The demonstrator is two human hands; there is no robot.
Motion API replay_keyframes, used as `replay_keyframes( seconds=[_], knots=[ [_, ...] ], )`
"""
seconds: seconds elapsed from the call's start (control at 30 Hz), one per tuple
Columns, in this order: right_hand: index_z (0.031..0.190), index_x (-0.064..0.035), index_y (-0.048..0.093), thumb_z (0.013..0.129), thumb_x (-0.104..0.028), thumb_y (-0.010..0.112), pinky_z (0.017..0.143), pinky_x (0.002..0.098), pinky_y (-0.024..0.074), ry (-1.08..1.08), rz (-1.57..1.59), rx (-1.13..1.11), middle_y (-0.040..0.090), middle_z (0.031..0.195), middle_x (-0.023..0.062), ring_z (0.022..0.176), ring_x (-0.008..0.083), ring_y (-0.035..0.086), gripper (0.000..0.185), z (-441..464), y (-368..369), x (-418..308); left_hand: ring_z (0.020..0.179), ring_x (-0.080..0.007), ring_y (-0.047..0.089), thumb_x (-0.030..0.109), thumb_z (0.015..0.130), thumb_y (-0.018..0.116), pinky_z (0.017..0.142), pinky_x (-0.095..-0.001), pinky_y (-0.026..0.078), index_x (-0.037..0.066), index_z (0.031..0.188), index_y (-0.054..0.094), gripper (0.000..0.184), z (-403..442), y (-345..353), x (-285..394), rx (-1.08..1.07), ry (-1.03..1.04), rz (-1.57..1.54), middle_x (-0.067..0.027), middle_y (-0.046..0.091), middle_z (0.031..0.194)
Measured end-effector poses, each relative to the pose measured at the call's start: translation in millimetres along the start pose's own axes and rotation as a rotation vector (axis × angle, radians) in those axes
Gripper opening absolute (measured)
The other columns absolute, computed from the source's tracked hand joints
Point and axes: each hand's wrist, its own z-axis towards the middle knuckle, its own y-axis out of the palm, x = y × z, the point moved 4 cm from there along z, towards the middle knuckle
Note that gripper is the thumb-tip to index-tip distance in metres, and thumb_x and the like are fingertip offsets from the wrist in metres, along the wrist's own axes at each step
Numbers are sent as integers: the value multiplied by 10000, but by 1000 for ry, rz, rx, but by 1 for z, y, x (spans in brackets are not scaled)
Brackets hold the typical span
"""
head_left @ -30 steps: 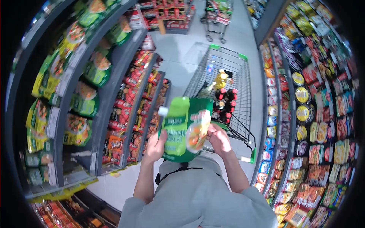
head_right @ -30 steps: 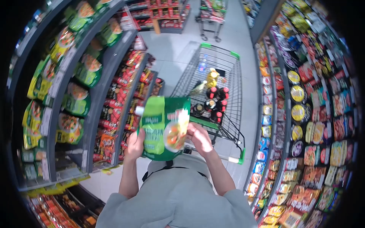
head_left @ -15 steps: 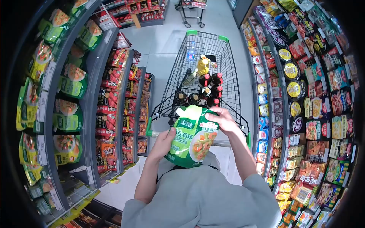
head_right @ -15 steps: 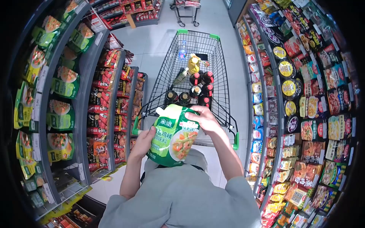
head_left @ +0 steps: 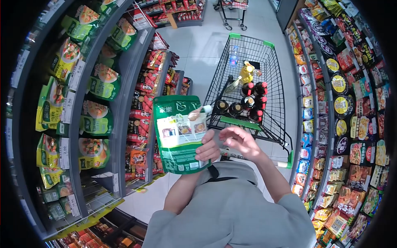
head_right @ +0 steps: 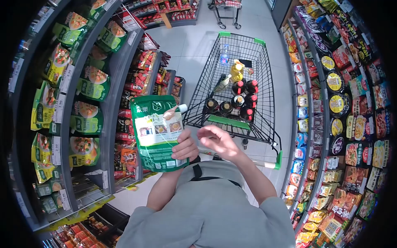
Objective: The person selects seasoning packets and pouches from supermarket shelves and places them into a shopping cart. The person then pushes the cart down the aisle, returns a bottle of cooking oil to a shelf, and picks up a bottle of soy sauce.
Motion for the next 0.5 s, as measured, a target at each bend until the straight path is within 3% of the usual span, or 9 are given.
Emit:
replay_keyframes(
  seconds=[0.17,0.5],
  knots=[
    [1318,27,451,922,-2,592,960,387,477,-169,-188,-90,621,1130,127,1077,193,594,421,1,22,-15,422,-146,569,279,957,511,421,-231,455,51,797,438,288,10,14,-21,13,-118,4,-39,546,557],
    [1308,34,455,910,0,602,934,373,494,-139,-172,-86,630,1106,103,1026,191,613,425,-6,26,-6,426,-140,535,363,970,481,435,-233,409,52,830,420,347,0,8,-27,-30,-166,20,-22,517,559]
  ],
)
